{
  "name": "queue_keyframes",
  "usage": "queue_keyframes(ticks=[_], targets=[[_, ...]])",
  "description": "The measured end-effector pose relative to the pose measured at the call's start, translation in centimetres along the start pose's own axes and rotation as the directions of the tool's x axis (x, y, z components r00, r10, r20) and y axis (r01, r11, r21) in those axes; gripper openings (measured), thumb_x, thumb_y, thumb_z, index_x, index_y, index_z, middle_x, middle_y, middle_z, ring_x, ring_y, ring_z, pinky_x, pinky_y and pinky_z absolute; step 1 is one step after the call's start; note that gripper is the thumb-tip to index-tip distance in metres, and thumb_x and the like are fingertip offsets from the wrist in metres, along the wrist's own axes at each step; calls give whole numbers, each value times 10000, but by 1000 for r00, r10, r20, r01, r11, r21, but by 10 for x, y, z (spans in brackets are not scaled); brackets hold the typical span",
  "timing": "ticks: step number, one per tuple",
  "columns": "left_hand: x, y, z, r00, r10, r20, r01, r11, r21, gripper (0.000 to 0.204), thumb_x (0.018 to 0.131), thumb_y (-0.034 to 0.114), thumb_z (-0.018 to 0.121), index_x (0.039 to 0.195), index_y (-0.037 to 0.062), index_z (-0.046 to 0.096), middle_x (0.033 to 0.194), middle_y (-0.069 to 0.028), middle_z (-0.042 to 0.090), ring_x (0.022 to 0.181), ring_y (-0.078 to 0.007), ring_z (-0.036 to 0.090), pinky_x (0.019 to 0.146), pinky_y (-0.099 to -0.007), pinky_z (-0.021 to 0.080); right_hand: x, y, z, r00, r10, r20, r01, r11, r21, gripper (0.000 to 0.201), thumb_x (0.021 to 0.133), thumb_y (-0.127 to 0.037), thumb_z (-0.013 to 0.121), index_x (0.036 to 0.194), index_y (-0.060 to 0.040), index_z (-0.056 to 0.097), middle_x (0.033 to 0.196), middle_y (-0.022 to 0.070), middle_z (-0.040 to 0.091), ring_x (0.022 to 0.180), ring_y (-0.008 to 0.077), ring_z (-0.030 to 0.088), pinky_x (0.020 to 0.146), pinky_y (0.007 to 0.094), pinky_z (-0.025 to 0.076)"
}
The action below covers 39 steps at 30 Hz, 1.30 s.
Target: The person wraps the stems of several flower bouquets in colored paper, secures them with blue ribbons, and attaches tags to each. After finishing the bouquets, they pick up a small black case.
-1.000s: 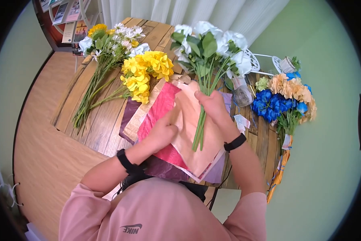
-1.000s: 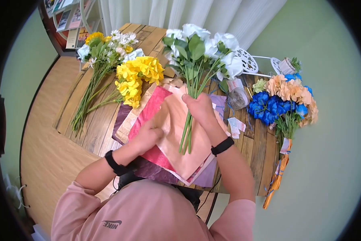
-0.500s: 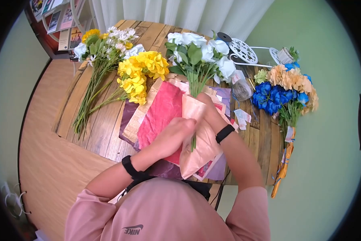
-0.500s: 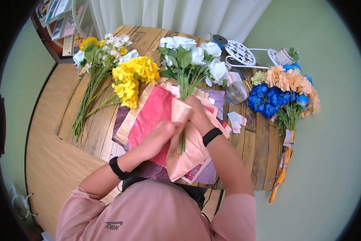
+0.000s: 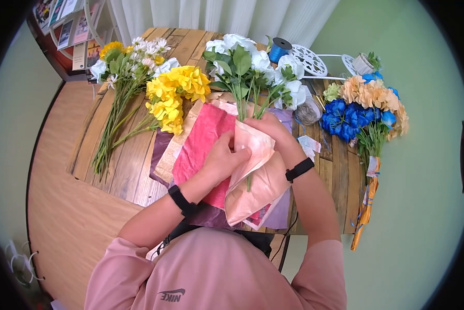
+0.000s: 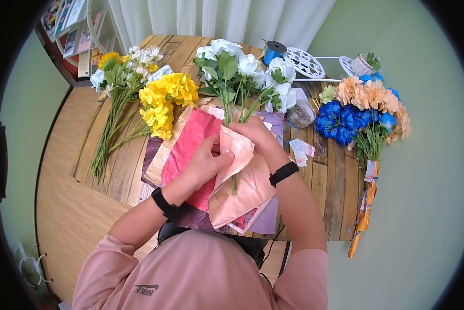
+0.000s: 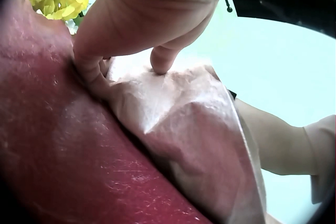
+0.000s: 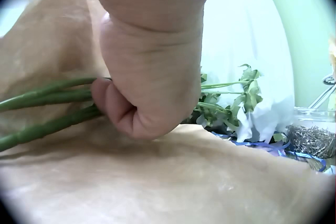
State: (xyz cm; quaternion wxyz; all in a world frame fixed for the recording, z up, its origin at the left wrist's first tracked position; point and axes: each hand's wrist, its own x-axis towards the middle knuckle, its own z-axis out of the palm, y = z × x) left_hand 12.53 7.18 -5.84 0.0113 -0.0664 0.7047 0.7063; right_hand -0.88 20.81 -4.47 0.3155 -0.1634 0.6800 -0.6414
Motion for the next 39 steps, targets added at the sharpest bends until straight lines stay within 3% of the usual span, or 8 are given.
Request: queue_keyframes(ticks=[5, 16, 20, 28, 30, 31, 35, 39], targets=[[-5, 13, 11, 997, -60, 41, 72, 910, -408, 812, 888, 336, 699, 1456, -45, 262, 1318, -164, 488, 1216, -219, 489, 1017, -322, 407, 1, -1, 2, 980, 197, 9, -196, 980, -42, 260, 863, -205, 697, 1063, -42, 670, 902, 40, 682, 763, 128, 649, 643, 293, 526], [-20, -18, 11, 955, 260, -140, -267, 963, -36, 696, 771, 35, 516, 1431, -11, 299, 1317, -137, 477, 1211, -241, 492, 1000, -351, 419, 6, -13, 20, 987, -31, -155, -36, 912, -409, 60, 784, -41, 575, 842, -54, 570, 760, 25, 559, 635, 112, 513, 529, 288, 401], [-31, 8, 1, 929, -290, -231, 115, 818, -564, 351, 792, 107, 499, 1122, 2, 557, 963, -88, 586, 871, -196, 568, 775, -338, 461, 0, -23, 21, 978, 84, -189, -131, 959, -250, 59, 782, -31, 545, 829, -67, 546, 712, 18, 537, 541, 111, 484, 430, 291, 334], [-43, 12, -4, 941, 338, 19, -337, 940, -60, 496, 923, 192, 379, 1381, 8, 424, 1325, -143, 498, 1222, -255, 472, 1080, -369, 311, 2, -4, 33, 968, 170, -182, -201, 965, -166, 66, 867, -104, 562, 813, -67, 561, 616, 18, 496, 463, 122, 458, 394, 295, 323], [-36, -3, 2, 980, 199, 1, -191, 941, -280, 512, 1002, 371, 355, 1361, 24, 466, 1325, -157, 508, 1268, -263, 439, 1123, -377, 236, 5, 8, 25, 967, 237, -99, -241, 970, -34, 76, 884, -116, 571, 840, -56, 587, 627, 27, 527, 457, 129, 479, 381, 298, 334], [-37, 13, -3, 998, -15, 59, 40, 890, -455, 559, 1006, 430, 352, 1375, 22, 452, 1310, -154, 522, 1237, -256, 468, 1105, -376, 270, -12, -29, 59, 891, 325, -317, -119, 842, 527, 128, 919, -136, 511, 891, -50, 601, 649, 48, 569, 443, 135, 501, 357, 299, 325], [-11, 0, -3, 963, -259, 70, 257, 819, -513, 553, 971, 348, 544, 1364, -21, 423, 1249, -152, 559, 1105, -218, 564, 964, -352, 442, 12, 1, 11, 917, 391, -83, -398, 868, -299, 161, 912, -124, 553, 1020, -52, 647, 898, 60, 682, 719, 155, 663, 597, 300, 544], [4, 8, 3, 968, -247, 38, 240, 882, -406, 592, 885, 211, 705, 1327, -59, 417, 1196, -159, 579, 1021, -205, 608, 865, -318, 512, 9, 9, -12, 984, 66, 165, -97, 977, 190, 219, 892, -84, 594, 1100, -32, 639, 953, 71, 688, 778, 143, 678, 648, 297, 557]])
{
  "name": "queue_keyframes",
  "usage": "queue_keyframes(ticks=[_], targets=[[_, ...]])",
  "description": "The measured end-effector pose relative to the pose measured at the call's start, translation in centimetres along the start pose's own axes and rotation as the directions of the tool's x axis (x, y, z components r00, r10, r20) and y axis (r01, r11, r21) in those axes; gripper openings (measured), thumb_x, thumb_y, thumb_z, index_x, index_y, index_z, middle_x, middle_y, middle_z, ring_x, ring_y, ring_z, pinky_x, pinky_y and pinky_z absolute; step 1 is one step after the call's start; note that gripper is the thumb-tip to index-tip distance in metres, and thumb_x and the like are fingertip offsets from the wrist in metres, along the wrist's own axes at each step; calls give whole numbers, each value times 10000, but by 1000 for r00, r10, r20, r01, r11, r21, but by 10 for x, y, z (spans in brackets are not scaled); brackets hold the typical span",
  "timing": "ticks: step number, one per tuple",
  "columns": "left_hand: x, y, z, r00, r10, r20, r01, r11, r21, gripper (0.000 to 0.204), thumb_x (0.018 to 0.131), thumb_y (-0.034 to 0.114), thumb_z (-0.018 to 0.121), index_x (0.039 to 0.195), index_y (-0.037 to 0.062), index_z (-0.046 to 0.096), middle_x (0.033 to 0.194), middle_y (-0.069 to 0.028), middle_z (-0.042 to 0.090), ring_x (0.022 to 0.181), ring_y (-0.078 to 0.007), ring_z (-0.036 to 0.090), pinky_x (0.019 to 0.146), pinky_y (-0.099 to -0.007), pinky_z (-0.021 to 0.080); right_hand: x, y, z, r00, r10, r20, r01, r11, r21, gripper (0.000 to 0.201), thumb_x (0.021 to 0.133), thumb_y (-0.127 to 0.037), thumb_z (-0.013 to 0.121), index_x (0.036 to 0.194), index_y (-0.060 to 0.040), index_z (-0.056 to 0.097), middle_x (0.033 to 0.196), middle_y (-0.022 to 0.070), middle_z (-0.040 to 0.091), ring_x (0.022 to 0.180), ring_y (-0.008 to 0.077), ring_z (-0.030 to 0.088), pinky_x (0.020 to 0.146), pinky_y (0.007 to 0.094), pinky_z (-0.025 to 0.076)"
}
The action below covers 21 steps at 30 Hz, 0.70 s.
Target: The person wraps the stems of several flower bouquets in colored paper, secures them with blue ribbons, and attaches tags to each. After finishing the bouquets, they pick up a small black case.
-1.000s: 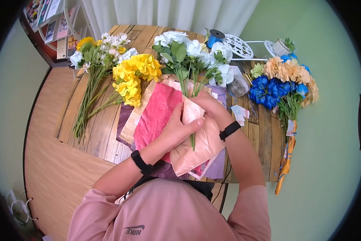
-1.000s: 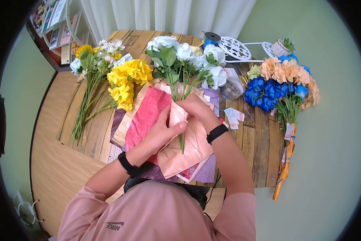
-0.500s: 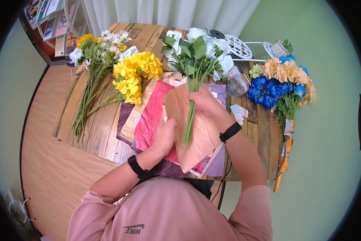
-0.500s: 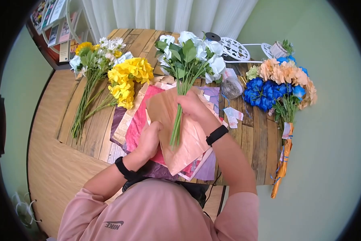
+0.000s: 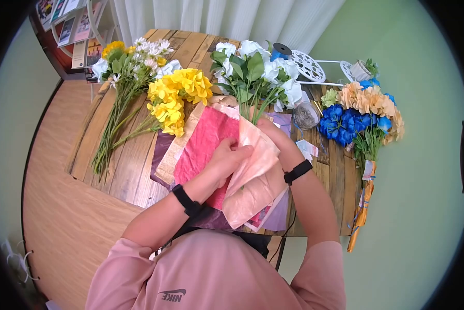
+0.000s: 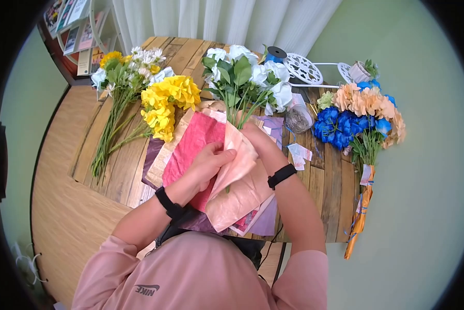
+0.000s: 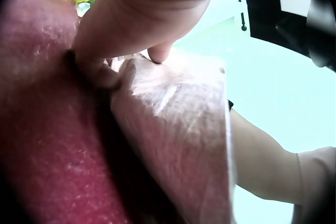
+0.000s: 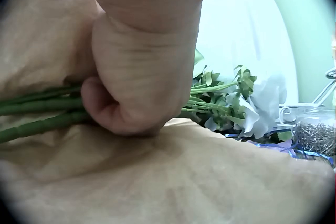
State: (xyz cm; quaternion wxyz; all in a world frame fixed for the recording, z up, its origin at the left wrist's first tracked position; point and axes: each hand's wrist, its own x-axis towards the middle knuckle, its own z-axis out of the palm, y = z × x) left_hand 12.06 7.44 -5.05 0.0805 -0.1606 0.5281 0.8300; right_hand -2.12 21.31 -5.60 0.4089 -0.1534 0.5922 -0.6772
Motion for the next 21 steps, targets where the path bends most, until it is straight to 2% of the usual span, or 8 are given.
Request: queue_keyframes(ticks=[4, 6, 10, 13, 16, 18, 19, 21], targets=[[6, -1, 8, 998, 39, 57, -40, 999, 10, 638, 851, 179, 740, 1332, -62, 397, 1166, -152, 587, 1012, -218, 620, 852, -337, 525, 9, 3, -3, 997, -75, 26, 79, 971, -224, 252, 899, -114, 625, 1134, -22, 632, 997, 86, 694, 805, 157, 685, 671, 307, 562], [10, -5, 8, 997, 66, 48, -66, 998, 12, 647, 843, 162, 744, 1335, -61, 388, 1176, -155, 581, 1018, -221, 619, 854, -340, 527, -2, -10, 9, 986, 113, -119, -125, 988, -92, 262, 909, -153, 641, 1114, 11, 633, 992, 98, 697, 801, 170, 686, 664, 316, 564], [14, -7, 6, 996, 90, 30, -90, 996, 11, 683, 811, 39, 686, 1385, -38, 324, 1204, -157, 561, 1045, -231, 610, 873, -345, 524, -18, -29, 19, 957, 260, -125, -268, 962, -50, 252, 920, -190, 627, 1033, 34, 653, 931, 98, 695, 762, 173, 680, 648, 320, 564], [15, -9, 8, 992, 112, 56, -114, 993, 43, 716, 780, -32, 619, 1419, -5, 297, 1218, -148, 554, 1068, -229, 600, 891, -349, 515, -17, -25, 22, 961, 228, -158, -233, 973, -9, 265, 925, -198, 612, 998, 53, 653, 930, 114, 693, 736, 173, 677, 604, 315, 551], [17, -12, 7, 990, 131, 55, -135, 986, 94, 750, 763, -56, 571, 1448, 31, 279, 1226, -137, 554, 1082, -226, 594, 903, -348, 508, -5, -10, 14, 978, 22, -207, -80, 958, -276, 347, 935, -278, 579, 993, 57, 652, 931, 175, 694, 785, 272, 688, 658, 371, 540], [18, -14, 6, 989, 137, 48, -142, 983, 113, 764, 761, -54, 557, 1461, 48, 267, 1233, -133, 552, 1086, -225, 592, 907, -347, 504, -3, -14, 14, 931, -247, -268, -72, 596, -800, 423, 930, -355, 547, 1005, 48, 648, 973, 255, 672, 903, 377, 660, 776, 413, 508], [16, -12, 6, 992, 116, 47, -119, 990, 72, 772, 765, -49, 552, 1469, 60, 255, 1235, -134, 551, 1073, -229, 600, 892, -345, 512, -4, -19, 15, 931, -247, -269, -73, 596, -800, 423, 930, -355, 547, 1005, 48, 648, 973, 255, 672, 903, 377, 660, 776, 413, 508], [13, -5, 6, 994, 95, 51, -96, 995, 28, 780, 769, -43, 547, 1478, 72, 244, 1237, -134, 550, 1060, -233, 608, 877, -343, 520, -6, -29, 16, 914, -386, -125, -39, 224, -974, 504, 916, -429, 518, 1058, 40, 633, 1027, 317, 630, 1016, 439, 604, 888, 426, 465]])
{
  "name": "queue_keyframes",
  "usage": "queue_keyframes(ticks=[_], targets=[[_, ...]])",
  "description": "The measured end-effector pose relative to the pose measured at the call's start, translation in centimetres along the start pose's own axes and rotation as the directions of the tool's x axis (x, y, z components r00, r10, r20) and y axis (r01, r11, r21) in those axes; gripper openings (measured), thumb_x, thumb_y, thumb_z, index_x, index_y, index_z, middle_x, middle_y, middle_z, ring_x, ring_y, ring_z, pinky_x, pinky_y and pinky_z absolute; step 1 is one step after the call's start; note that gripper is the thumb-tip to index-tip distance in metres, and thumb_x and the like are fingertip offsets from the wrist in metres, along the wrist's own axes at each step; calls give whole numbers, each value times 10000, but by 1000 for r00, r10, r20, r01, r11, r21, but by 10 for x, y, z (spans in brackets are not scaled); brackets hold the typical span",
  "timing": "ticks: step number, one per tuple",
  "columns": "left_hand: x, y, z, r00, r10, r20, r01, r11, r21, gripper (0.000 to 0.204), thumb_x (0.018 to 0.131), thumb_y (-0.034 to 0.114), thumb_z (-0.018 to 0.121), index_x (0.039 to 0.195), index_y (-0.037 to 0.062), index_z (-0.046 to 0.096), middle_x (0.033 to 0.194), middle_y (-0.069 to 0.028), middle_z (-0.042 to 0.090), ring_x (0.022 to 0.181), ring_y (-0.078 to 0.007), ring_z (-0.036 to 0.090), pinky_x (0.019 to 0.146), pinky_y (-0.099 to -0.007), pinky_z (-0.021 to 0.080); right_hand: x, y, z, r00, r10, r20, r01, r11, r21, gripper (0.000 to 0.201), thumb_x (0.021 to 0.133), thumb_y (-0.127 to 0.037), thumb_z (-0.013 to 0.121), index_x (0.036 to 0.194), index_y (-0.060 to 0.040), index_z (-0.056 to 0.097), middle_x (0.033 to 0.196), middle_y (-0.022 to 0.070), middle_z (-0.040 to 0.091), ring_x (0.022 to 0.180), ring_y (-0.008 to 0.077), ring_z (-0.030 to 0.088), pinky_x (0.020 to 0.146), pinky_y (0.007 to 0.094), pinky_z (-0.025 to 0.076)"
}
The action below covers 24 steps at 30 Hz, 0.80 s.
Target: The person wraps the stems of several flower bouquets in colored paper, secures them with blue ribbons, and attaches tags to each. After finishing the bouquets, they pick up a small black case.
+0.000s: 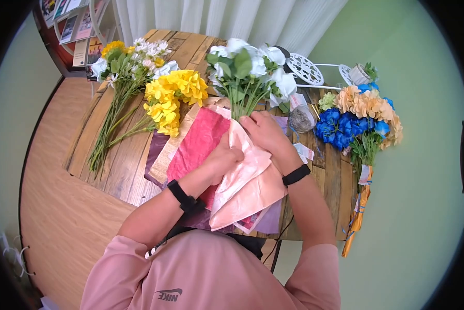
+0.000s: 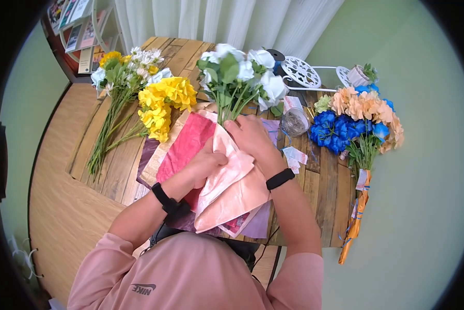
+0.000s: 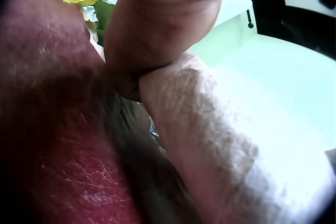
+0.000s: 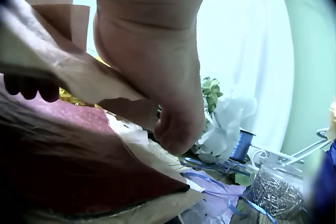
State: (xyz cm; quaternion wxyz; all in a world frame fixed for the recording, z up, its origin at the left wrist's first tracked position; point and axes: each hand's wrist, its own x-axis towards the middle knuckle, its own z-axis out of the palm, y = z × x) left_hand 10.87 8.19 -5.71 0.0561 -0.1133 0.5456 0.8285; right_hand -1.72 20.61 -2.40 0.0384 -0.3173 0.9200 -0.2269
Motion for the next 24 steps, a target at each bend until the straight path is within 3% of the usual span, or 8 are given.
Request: queue_keyframes(ticks=[1, 3, 7, 9, 12, 16, 20, 24], targets=[[-3, 7, -1, 998, -60, 23, 62, 995, -82, 798, 761, -51, 531, 1487, 75, 227, 1267, -146, 524, 1087, -242, 585, 897, -345, 503, -1, 3, -2, 1000, 1, 1, -1, 1000, -4, 504, 916, -429, 518, 1058, 40, 633, 1027, 317, 630, 1016, 439, 604, 888, 426, 465], [-6, 13, -1, 992, -118, 52, 125, 978, -167, 816, 753, -58, 515, 1497, 77, 210, 1296, -157, 498, 1114, -251, 563, 917, -347, 485, -4, 11, -6, 996, 42, 82, -69, 928, 367, 440, 879, -320, 583, 1115, 50, 623, 1056, 262, 661, 1023, 359, 628, 894, 385, 472], [-7, 10, -4, 986, -136, 97, 157, 955, -252, 772, 761, -66, 497, 1476, 66, 239, 1270, -158, 513, 1096, -256, 574, 900, -351, 492, -31, -2, -38, 984, 123, 133, -172, 863, 475, 435, 833, -132, 637, 1205, 81, 564, 1035, 165, 662, 970, 198, 627, 823, 315, 501], [-3, 2, -4, 983, -134, 125, 162, 952, -258, 755, 761, -65, 501, 1465, 51, 253, 1257, -156, 521, 1092, -258, 577, 898, -350, 491, -31, 9, -44, 912, 199, 358, -394, 663, 637, 485, 785, -40, 641, 1246, 71, 535, 1041, 136, 665, 910, 190, 646, 800, 306, 519], [0, -8, 0, 995, -97, 12, 98, 990, -100, 659, 785, -47, 516, 1409, 30, 319, 1181, -137, 559, 1013, -233, 620, 830, -357, 529, -35, 3, -45, 939, 194, 284, -339, 660, 670, 449, 768, -34, 631, 1208, 51, 591, 959, 119, 685, 767, 147, 656, 676, 283, 520], [2, -18, 0, 999, 46, -29, -43, 995, 87, 574, 823, 34, 533, 1365, -24, 353, 1166, -168, 568, 1047, -265, 599, 875, -353, 492, -37, -16, -60, 881, 194, 432, -456, 594, 663, 510, 788, -3, 629, 1278, 69, 508, 1018, 108, 661, 858, 172, 649, 745, 298, 527], [-3, -19, 4, 993, 94, -69, -52, 885, 462, 517, 870, 159, 535, 1316, -62, 393, 1149, -251, 588, 1038, -342, 604, 912, -380, 466, -30, -22, -39, 952, 204, 229, -306, 660, 686, 585, 798, -21, 630, 1346, 60, 442, 1020, 108, 646, 861, 170, 643, 743, 282, 524], [12, -33, -3, 958, 268, -106, -217, 913, 346, 487, 879, 201, 532, 1261, -83, 433, 1115, -282, 597, 1019, -377, 610, 917, -401, 457, -30, -39, -47, 946, 226, 231, -318, 533, 784, 615, 773, -51, 666, 1338, 56, 446, 1001, 103, 602, 824, 168, 606, 718, 258, 501]])
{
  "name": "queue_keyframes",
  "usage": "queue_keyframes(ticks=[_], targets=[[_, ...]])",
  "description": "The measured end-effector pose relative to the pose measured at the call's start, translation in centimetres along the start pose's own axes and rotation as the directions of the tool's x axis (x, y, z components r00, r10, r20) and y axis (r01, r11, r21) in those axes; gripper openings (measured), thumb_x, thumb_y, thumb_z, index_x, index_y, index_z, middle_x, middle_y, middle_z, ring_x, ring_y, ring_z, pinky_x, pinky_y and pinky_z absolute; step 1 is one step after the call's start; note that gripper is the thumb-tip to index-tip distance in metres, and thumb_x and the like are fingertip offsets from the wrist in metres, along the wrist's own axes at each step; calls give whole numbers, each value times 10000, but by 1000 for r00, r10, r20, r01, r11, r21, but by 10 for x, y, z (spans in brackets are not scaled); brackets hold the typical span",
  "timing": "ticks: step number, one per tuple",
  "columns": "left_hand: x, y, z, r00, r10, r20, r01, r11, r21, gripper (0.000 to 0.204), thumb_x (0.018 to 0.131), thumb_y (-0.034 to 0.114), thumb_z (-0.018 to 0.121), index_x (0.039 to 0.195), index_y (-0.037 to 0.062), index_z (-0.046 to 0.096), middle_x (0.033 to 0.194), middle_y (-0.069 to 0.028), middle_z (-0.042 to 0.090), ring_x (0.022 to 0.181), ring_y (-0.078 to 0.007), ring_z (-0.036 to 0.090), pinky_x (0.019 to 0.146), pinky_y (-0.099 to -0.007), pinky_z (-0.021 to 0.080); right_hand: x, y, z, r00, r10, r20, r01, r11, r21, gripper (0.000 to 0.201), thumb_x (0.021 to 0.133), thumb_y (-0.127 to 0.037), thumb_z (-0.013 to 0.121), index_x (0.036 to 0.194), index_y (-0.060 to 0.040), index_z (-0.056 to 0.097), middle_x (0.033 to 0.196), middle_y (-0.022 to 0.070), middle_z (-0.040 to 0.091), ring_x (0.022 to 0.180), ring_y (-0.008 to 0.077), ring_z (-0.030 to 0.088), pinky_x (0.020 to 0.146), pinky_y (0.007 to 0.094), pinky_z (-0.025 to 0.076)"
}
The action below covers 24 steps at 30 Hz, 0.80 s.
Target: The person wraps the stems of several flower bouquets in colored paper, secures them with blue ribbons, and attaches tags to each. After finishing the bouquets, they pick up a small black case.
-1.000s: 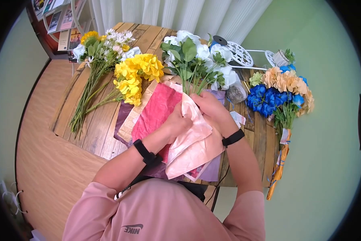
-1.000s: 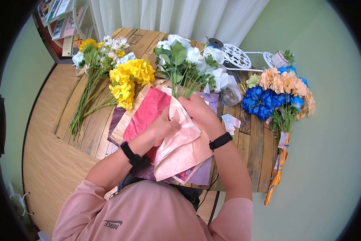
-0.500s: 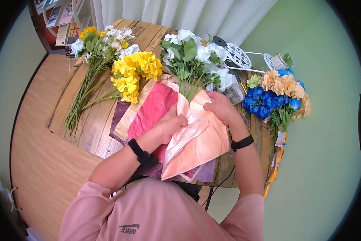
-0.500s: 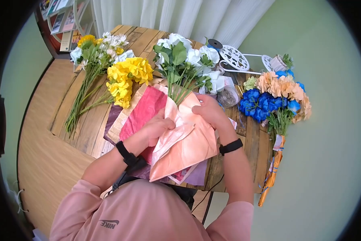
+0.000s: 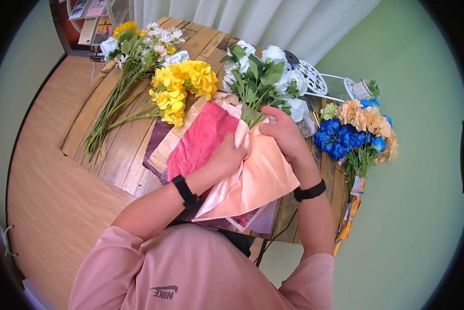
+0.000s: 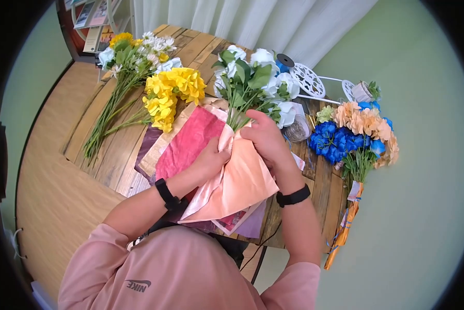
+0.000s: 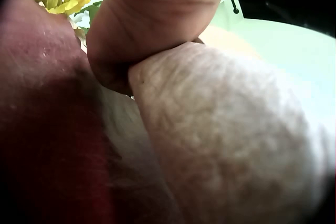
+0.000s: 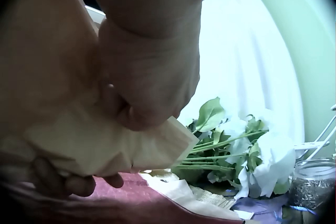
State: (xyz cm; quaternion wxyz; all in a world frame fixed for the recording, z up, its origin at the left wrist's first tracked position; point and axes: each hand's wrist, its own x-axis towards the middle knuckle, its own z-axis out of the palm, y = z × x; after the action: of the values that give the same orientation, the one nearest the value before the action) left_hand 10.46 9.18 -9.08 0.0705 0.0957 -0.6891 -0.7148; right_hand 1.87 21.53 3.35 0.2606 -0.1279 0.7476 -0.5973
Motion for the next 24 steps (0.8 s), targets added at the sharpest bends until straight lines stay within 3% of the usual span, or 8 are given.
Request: queue_keyframes(ticks=[2, 5, 10, 14, 16, 18, 21, 24], targets=[[3, 12, -8, 965, -259, 30, 260, 951, -167, 441, 899, 130, 521, 1289, -55, 433, 1152, -176, 600, 1023, -241, 611, 887, -317, 476, -5, -4, 0, 1000, -11, -3, 12, 999, 48, 610, 778, -53, 667, 1335, 61, 446, 1015, 111, 610, 837, 171, 616, 735, 261, 504], [13, -5, -13, 933, -273, 237, 333, 904, -268, 424, 923, 121, 496, 1301, -60, 432, 1156, -165, 612, 1020, -224, 623, 876, -310, 490, -5, -1, -7, 1000, -14, -13, 15, 995, 97, 603, 783, -52, 667, 1331, 67, 446, 1041, 128, 624, 867, 177, 632, 759, 269, 511], [0, 0, -2, 952, -188, 240, 275, 868, -413, 361, 975, 135, 497, 1287, -41, 451, 1136, -136, 627, 980, -204, 642, 859, -326, 521, 1, 4, -4, 999, -50, 4, 50, 999, -15, 569, 834, -94, 659, 1337, 63, 444, 1036, 135, 639, 880, 176, 640, 766, 275, 514], [-7, 26, -7, 922, -262, 285, 380, 756, -533, 336, 1015, 182, 492, 1281, -22, 466, 1143, -129, 629, 982, -208, 649, 855, -350, 539, -7, 11, 3, 991, -122, -48, 131, 904, 406, 354, 956, -200, 577, 1220, 30, 527, 944, 122, 664, 827, 197, 652, 744, 307, 539], [-9, 32, -10, 920, -230, 316, 381, 712, -590, 338, 1016, 179, 486, 1291, -17, 463, 1150, -125, 629, 987, -205, 649, 851, -347, 541, 5, 39, -23, 994, -35, -108, 97, 755, 649, 243, 964, -201, 560, 1107, -4, 560, 908, 132, 664, 804, 227, 657, 724, 343, 559], [-11, 35, -12, 917, -200, 346, 387, 663, -641, 341, 1018, 176, 481, 1301, -12, 459, 1156, -122, 629, 992, -202, 649, 847, -344, 543, 22, 74, -46, 997, -12, -79, 58, 781, 621, 283, 964, -289, 574, 1058, -22, 561, 900, 143, 661, 799, 250, 658, 718, 359, 567], [-10, 34, -13, 900, -112, 422, 389, 642, -661, 342, 1018, 179, 480, 1308, 0, 461, 1171, -111, 628, 1003, -192, 646, 859, -337, 539, 25, 81, -40, 965, 259, -43, -173, 750, 638, 442, 938, -464, 584, 1058, -40, 557, 959, 154, 654, 819, 253, 658, 747, 363, 560], [-11, 22, -10, 906, -137, 401, 373, 706, -602, 344, 1018, 178, 477, 1316, 6, 460, 1183, -104, 628, 1013, -184, 644, 874, -336, 532, 22, 53, -14, 979, 173, 104, -200, 764, 613, 488, 937, -501, 572, 1117, -48, 545, 1001, 160, 649, 822, 258, 656, 781, 365, 545]])
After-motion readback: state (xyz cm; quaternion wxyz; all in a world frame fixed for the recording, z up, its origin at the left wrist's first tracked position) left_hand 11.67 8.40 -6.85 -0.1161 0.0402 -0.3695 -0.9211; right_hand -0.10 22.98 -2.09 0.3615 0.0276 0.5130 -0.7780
